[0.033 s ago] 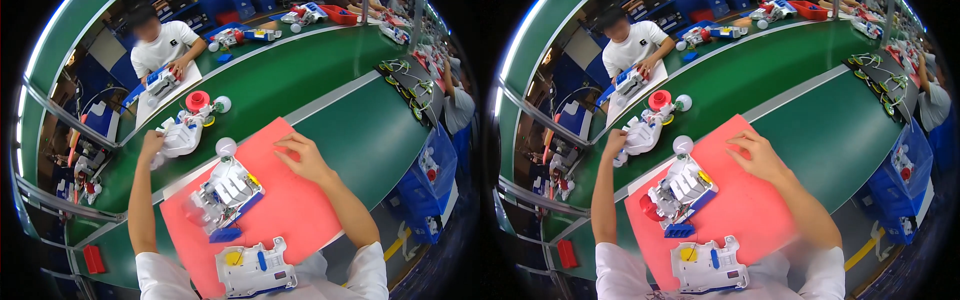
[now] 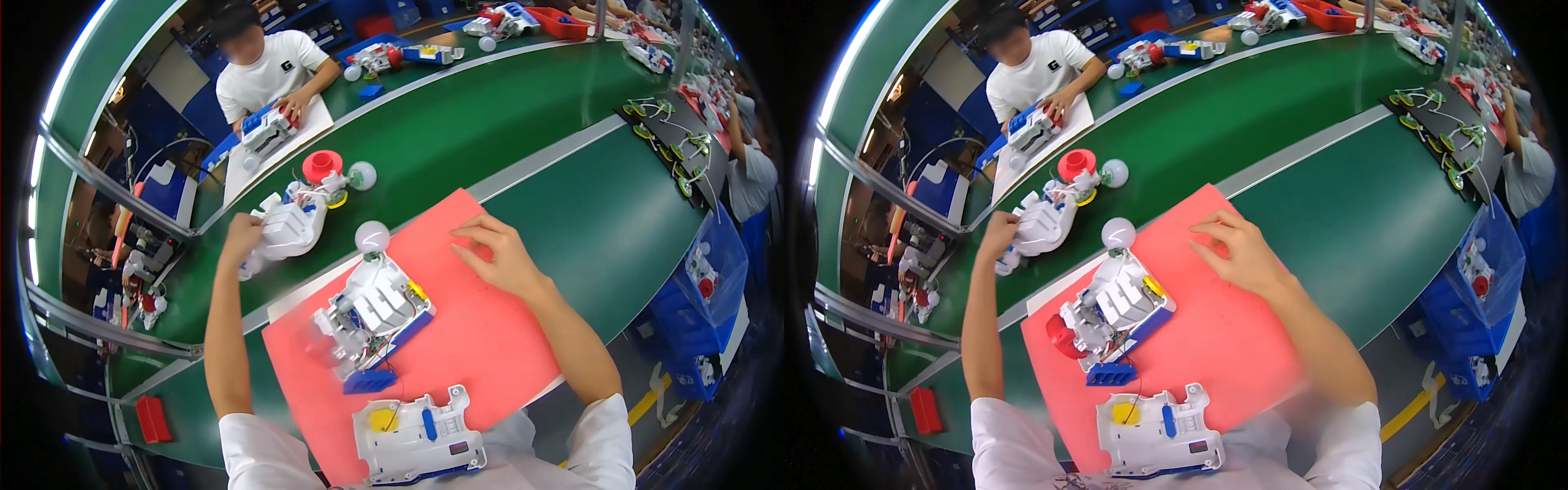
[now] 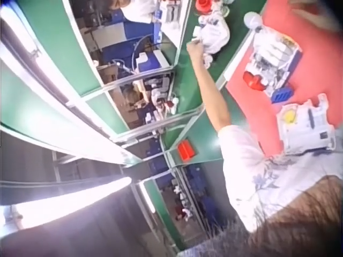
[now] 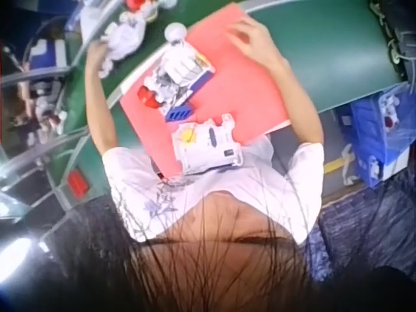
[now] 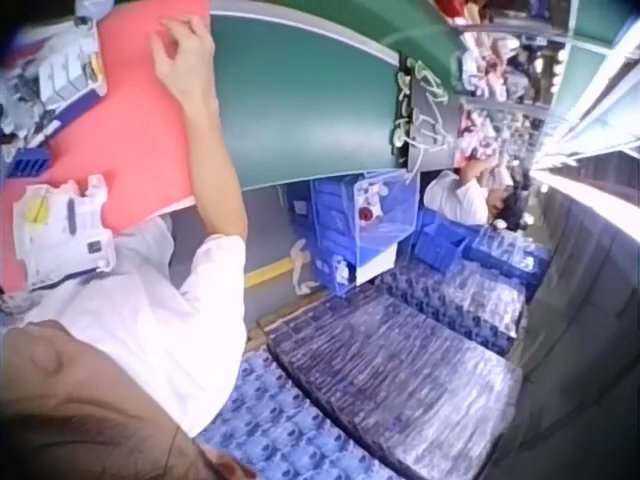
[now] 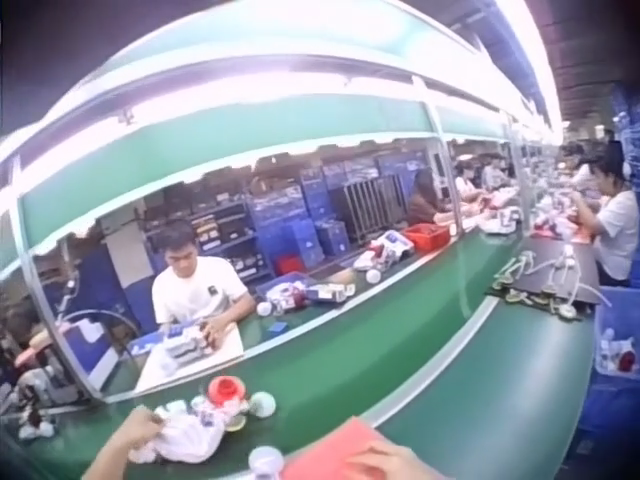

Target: Manually assemble the internal electrical components and plastic housing of a spherical lamp toy on a production line.

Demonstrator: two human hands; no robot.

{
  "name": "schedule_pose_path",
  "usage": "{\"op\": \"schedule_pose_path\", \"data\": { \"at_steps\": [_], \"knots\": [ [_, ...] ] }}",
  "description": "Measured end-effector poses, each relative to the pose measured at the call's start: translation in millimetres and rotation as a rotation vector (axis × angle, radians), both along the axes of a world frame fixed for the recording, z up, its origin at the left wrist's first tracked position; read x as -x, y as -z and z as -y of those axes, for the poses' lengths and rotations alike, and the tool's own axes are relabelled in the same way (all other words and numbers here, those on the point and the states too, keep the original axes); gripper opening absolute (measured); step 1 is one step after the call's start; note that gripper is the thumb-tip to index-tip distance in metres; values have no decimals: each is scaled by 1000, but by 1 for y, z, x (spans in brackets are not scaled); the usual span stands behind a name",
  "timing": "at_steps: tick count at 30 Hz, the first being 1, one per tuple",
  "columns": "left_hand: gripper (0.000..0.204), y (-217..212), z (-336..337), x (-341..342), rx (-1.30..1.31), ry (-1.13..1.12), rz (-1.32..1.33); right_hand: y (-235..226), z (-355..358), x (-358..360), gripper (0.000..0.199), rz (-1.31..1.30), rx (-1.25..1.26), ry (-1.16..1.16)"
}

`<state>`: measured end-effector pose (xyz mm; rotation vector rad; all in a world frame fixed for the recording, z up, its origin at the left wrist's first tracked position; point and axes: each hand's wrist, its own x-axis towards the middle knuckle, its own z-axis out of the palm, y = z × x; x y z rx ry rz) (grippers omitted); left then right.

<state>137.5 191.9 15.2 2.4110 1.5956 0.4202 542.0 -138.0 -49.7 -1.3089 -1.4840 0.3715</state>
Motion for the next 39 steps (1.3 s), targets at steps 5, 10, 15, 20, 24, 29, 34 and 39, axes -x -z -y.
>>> {"op": "schedule_pose_path", "data": {
  "at_steps": [5,10,15,20,24,29,34,39],
  "knots": [
    [23,-67,62,112,77,-120,-125,1,-3,8,22,4,41,-56],
    [20,-103,192,190,16,-266,-29,2,0,7,23,39,95,-57],
    [18,-85,315,281,42,-475,261,-7,-1,17,25,42,-35,-26],
    [16,-13,368,319,-119,-649,307,-30,18,46,28,295,-204,-119],
    [18,42,380,351,-125,-662,337,-41,30,95,31,507,-369,-508],
    [29,49,386,340,-62,-554,-37,-53,30,148,40,789,-160,-649],
    [28,-37,394,127,-321,-563,269,-59,21,131,30,290,8,-687],
    [28,1,397,-45,75,421,195,-55,26,97,32,-366,234,-653]
  ]
}}
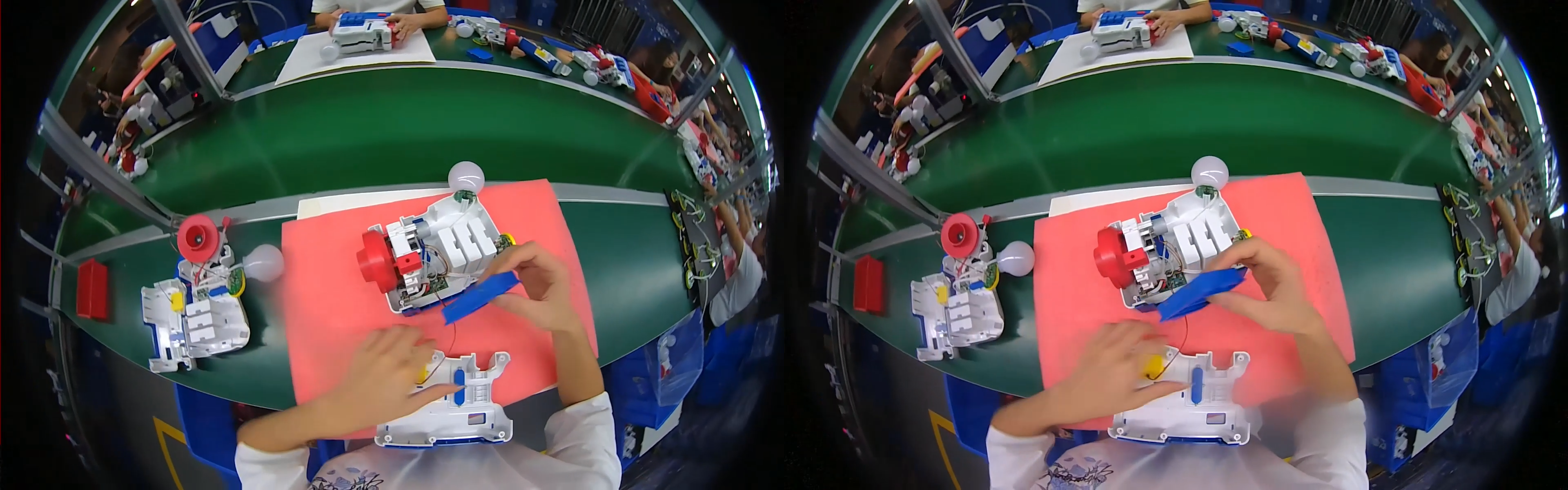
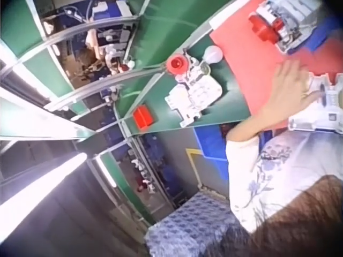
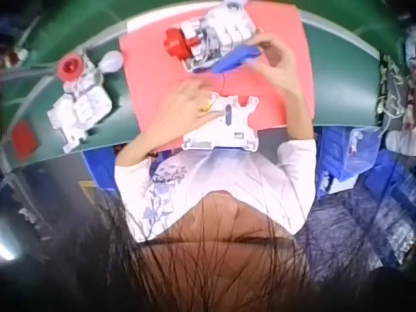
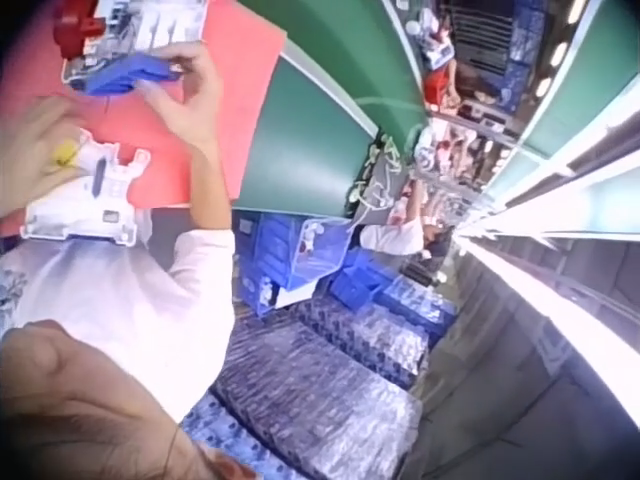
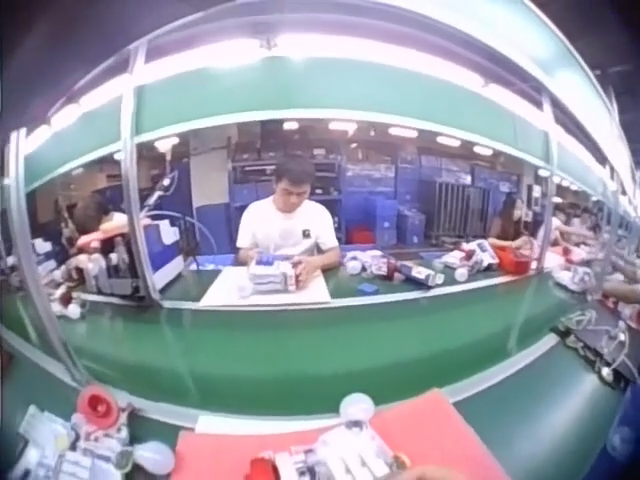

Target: Manually assemble the internal electrical components and plastic housing of a spherical lamp toy on a production line.

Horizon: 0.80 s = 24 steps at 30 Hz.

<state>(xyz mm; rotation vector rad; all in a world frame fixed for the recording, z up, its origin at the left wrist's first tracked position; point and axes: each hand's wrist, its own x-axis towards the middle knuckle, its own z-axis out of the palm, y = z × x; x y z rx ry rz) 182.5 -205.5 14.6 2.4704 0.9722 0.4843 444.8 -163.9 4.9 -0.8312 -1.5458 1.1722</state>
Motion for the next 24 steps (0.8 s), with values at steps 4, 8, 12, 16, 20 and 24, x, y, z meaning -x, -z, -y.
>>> {"op": "schedule_pose_path", "data": {
  "at_steps": [4,8,12,16,20,24],
  "knots": [
    [16,32,-13,-15,-2,7,131,-10,6,-24,34,86,-147,-15],
    [15,28,-20,14,-194,-322,203,-32,27,-19,34,618,-294,19],
    [34,37,-35,26,-173,-333,279,-24,16,10,43,616,-259,-83],
    [38,43,-41,30,-86,-268,239,-10,-9,26,47,442,-215,-111],
    [33,41,-41,29,-76,-246,265,8,-14,39,44,360,-272,-10],
    [29,42,-46,32,-82,-241,201,4,-19,40,44,630,-516,160]
  ]
}}
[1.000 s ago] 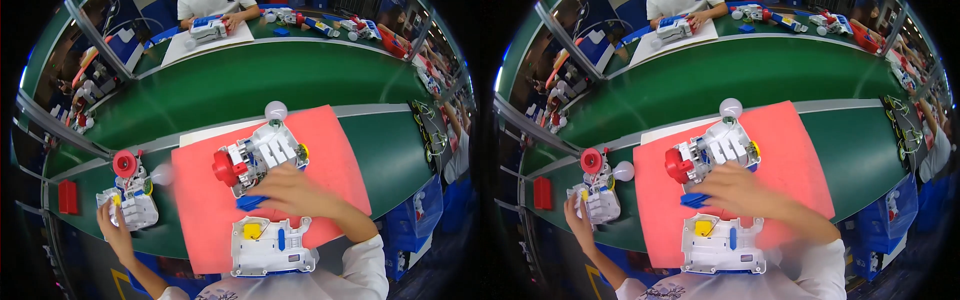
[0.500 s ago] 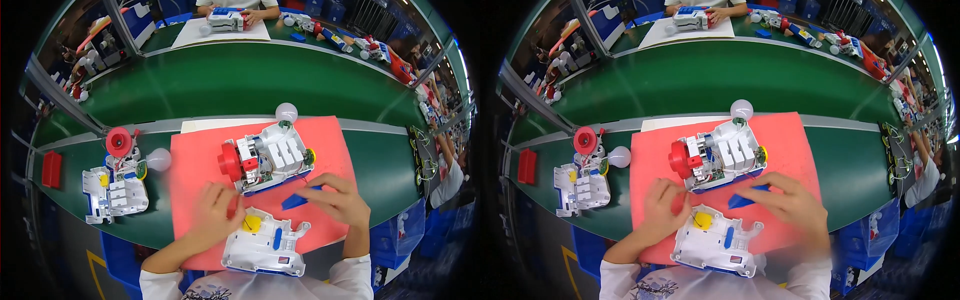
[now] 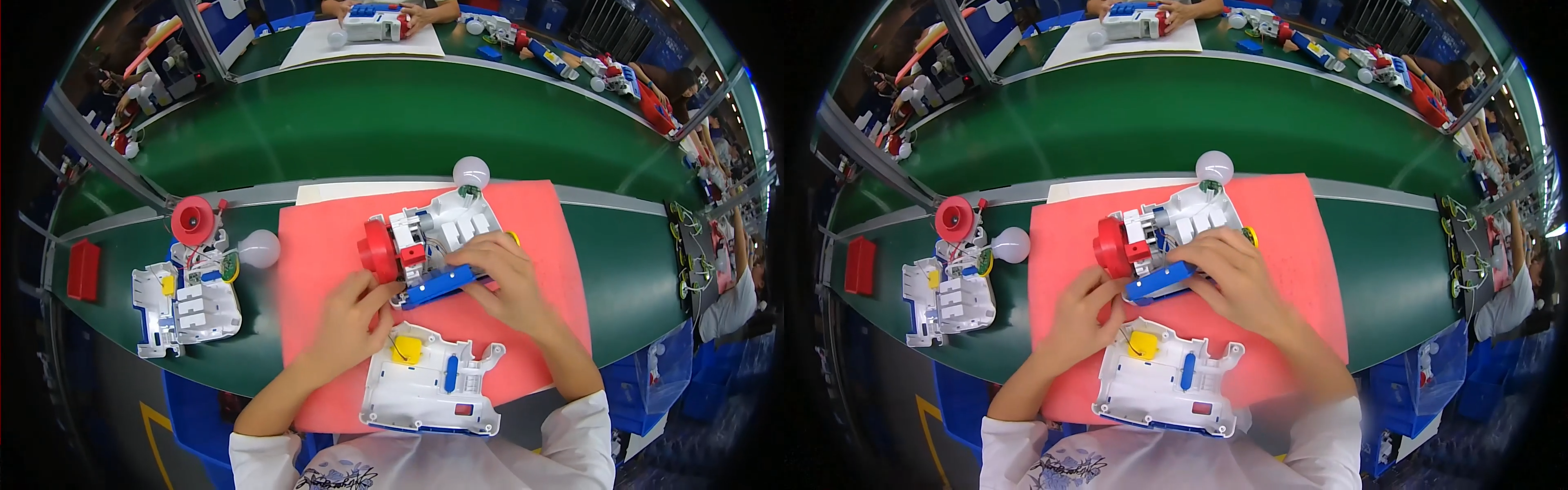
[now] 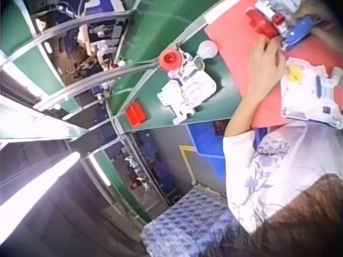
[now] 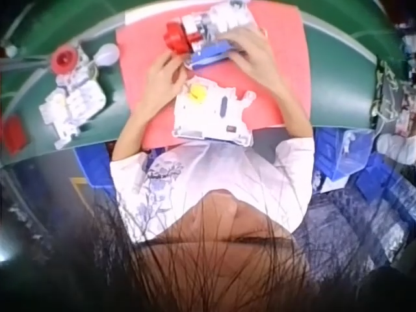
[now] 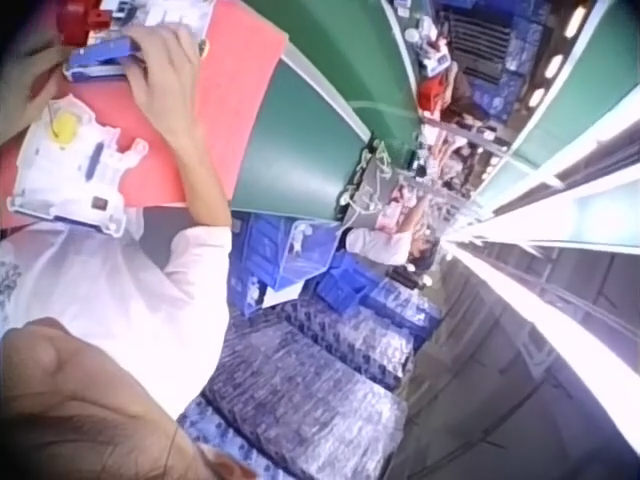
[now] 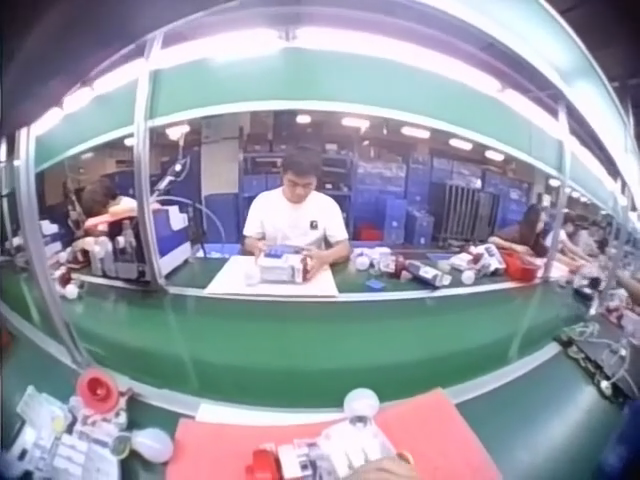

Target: Manually assemble the internal electrical components and plastic housing of a spherical lamp toy on a production line.

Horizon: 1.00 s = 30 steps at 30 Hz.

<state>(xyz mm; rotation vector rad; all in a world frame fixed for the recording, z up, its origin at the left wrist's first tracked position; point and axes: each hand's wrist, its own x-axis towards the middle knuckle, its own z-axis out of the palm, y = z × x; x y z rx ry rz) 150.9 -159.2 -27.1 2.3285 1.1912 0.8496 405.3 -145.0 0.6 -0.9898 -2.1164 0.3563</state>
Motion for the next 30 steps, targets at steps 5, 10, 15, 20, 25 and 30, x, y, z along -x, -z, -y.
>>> {"op": "schedule_pose_path", "data": {
  "at_steps": [5,10,15,20,25,30],
  "knots": [
    [26,6,-5,4,33,60,131,2,6,0,48,269,-17,-100],
    [28,4,-2,2,18,101,98,5,-1,-5,46,377,-223,-70],
    [33,6,1,5,21,73,80,-7,-6,-1,44,379,-178,-128],
    [29,12,-2,3,69,18,118,-3,-17,-8,34,266,-56,-222],
    [23,20,-1,1,84,44,192,-2,-10,-10,29,221,36,-187],
    [24,22,0,1,123,31,229,-5,-8,-14,28,132,109,-119]
  ]
}}
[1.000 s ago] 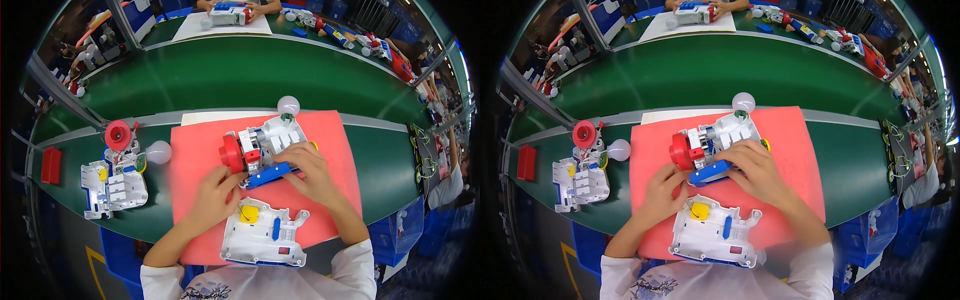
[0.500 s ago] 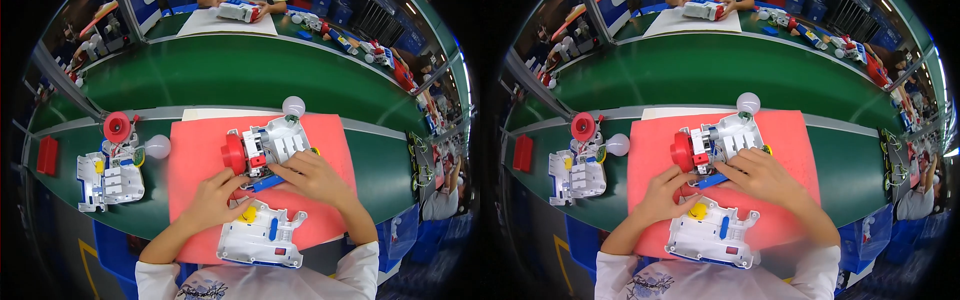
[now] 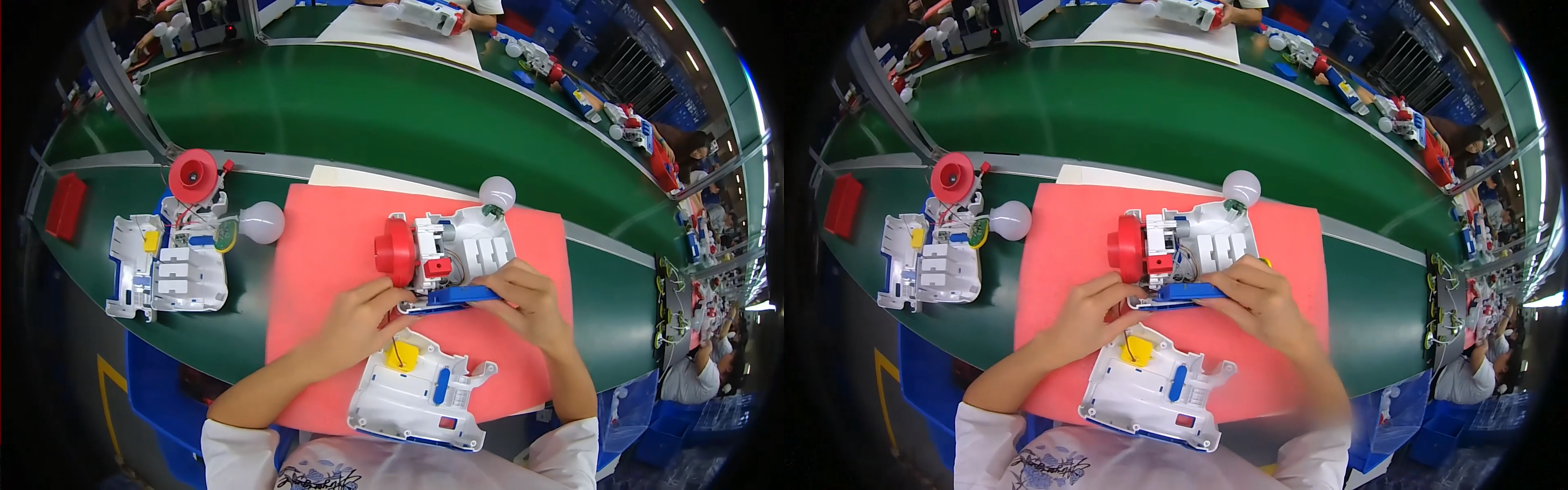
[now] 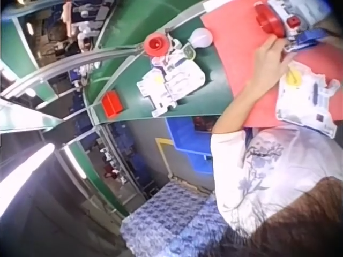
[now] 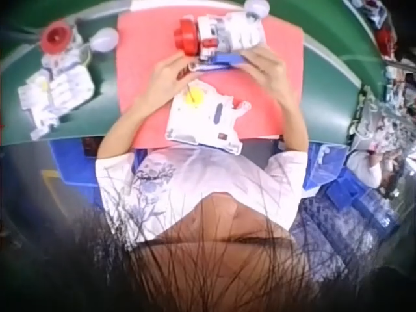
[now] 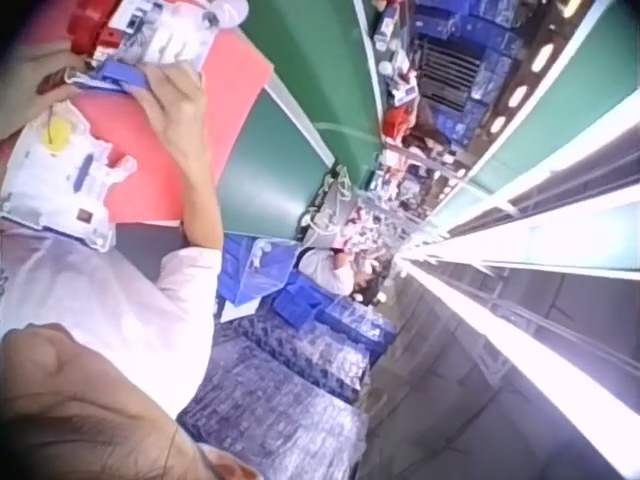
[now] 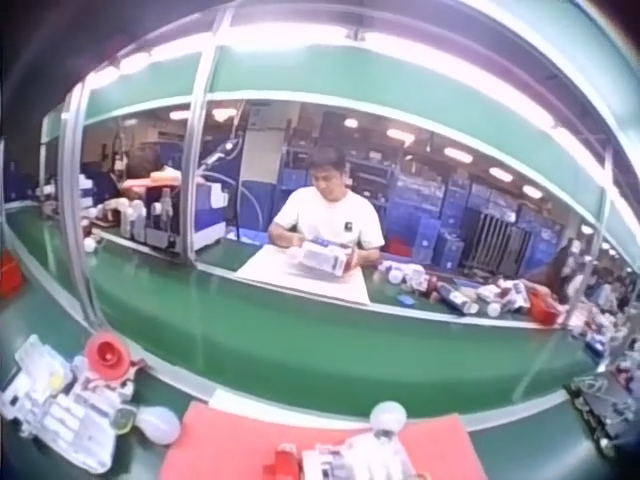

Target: Manually assemble the internal electrical components and plastic housing of a spherical lamp toy on a production line.

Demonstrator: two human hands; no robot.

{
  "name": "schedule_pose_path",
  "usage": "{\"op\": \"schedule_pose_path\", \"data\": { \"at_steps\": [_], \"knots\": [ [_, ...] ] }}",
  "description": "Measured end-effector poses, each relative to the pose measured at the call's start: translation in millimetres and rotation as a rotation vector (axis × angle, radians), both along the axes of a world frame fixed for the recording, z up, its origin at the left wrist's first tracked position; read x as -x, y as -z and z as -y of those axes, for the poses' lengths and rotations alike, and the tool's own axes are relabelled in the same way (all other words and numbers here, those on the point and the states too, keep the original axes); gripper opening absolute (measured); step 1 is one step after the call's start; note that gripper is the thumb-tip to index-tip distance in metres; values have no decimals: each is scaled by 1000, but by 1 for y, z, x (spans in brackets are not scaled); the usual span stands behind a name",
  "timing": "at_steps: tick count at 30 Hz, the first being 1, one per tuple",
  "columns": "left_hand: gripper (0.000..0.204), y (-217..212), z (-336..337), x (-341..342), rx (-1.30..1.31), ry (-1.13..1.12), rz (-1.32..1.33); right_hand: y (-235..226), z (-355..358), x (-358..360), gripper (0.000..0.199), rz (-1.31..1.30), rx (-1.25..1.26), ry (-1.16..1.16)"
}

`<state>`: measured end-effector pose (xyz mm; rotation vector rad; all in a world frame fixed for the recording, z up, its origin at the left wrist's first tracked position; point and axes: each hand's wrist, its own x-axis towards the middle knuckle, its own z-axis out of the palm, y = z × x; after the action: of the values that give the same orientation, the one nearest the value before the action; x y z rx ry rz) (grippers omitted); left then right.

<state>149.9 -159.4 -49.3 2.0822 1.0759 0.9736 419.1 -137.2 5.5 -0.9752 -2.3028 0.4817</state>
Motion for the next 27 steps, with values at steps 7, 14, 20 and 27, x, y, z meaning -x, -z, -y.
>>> {"op": "schedule_pose_path", "data": {
  "at_steps": [7,14,20,27],
  "knots": [
    [25,3,-1,-2,-86,9,-26,2,-4,-5,33,-135,-123,47],
    [24,1,-1,-2,-46,13,-88,12,2,-11,38,-141,-300,64],
    [31,-13,4,-3,-381,-49,-292,17,-4,-16,41,-182,-359,113],
    [39,-48,7,-54,-494,120,-708,22,-4,-11,43,-261,-324,133]
  ]
}}
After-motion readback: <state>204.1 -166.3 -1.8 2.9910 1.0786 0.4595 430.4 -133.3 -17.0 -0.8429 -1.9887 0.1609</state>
